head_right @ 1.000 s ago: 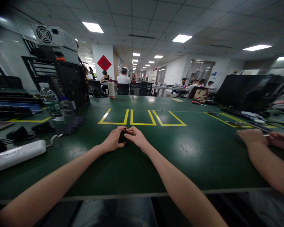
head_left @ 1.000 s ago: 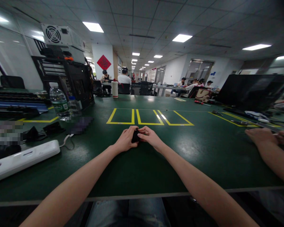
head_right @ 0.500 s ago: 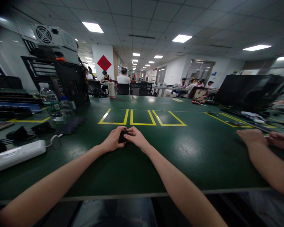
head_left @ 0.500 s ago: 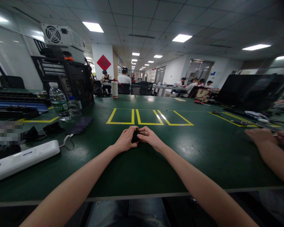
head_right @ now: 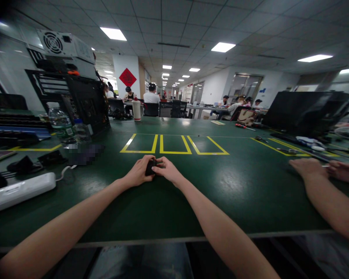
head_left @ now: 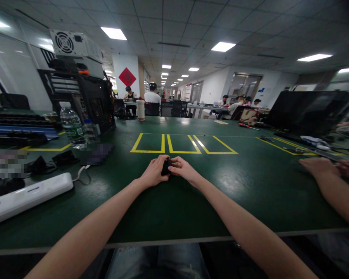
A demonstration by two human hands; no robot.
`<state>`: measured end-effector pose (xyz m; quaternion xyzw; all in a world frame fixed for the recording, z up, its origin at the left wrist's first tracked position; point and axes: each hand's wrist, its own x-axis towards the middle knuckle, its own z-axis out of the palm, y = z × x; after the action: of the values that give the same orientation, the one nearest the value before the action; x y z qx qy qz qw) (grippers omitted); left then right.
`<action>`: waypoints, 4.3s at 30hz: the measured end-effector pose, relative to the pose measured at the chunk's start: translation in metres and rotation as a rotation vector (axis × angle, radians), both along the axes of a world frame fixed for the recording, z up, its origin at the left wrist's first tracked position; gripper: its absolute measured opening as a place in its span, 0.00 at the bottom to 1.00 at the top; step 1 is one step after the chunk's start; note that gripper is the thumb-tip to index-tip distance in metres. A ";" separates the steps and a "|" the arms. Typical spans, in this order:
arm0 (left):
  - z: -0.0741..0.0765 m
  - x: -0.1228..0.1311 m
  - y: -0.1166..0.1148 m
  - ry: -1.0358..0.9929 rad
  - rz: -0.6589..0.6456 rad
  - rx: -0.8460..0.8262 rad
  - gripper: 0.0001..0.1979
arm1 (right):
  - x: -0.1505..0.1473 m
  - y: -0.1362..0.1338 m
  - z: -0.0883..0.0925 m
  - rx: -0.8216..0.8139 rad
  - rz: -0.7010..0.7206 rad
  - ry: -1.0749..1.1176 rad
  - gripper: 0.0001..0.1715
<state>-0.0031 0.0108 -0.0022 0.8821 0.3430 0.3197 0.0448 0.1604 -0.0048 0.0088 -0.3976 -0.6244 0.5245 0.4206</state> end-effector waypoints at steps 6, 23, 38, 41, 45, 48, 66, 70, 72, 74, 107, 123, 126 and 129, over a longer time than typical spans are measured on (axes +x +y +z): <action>0.000 0.001 0.000 0.002 0.000 0.009 0.31 | -0.001 0.001 -0.001 0.111 -0.028 0.010 0.14; -0.002 0.001 0.001 0.000 -0.002 0.028 0.30 | 0.000 0.001 -0.001 0.078 -0.015 0.028 0.15; -0.001 -0.001 0.001 0.010 -0.005 0.020 0.30 | 0.002 0.003 -0.004 0.002 -0.001 -0.011 0.21; -0.001 -0.001 0.001 0.011 -0.001 0.025 0.30 | 0.001 0.002 -0.003 0.062 -0.012 0.000 0.18; -0.002 0.000 0.001 0.007 -0.001 0.030 0.30 | 0.000 0.003 -0.002 0.106 -0.039 -0.007 0.17; -0.003 0.001 0.003 0.004 0.004 0.030 0.31 | -0.001 0.005 -0.003 0.051 -0.069 -0.009 0.20; -0.002 -0.001 0.002 0.005 -0.001 0.016 0.31 | -0.001 0.005 -0.004 0.022 -0.035 0.004 0.19; -0.001 0.000 0.001 0.003 -0.001 0.006 0.31 | -0.001 0.006 -0.004 -0.030 -0.050 -0.013 0.20; 0.000 0.000 0.001 -0.001 -0.003 0.006 0.31 | -0.001 0.004 -0.003 -0.025 -0.039 -0.019 0.19; -0.001 0.000 0.000 -0.001 -0.005 0.010 0.31 | -0.001 0.001 -0.001 -0.003 -0.025 -0.019 0.19; -0.002 0.001 0.002 -0.007 0.003 0.012 0.31 | 0.000 0.005 -0.004 -0.038 -0.048 -0.024 0.19; -0.002 0.000 0.002 -0.002 -0.001 0.019 0.31 | -0.001 0.003 -0.001 -0.016 -0.071 -0.004 0.21; -0.002 0.000 0.002 -0.003 -0.004 0.019 0.30 | -0.001 0.002 0.000 -0.025 -0.055 -0.016 0.20; -0.001 0.000 0.002 -0.001 -0.004 0.019 0.30 | -0.001 0.000 0.001 0.003 -0.030 -0.020 0.21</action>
<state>-0.0034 0.0124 -0.0037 0.8831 0.3380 0.3232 0.0373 0.1597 -0.0052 0.0101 -0.4116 -0.6233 0.5132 0.4227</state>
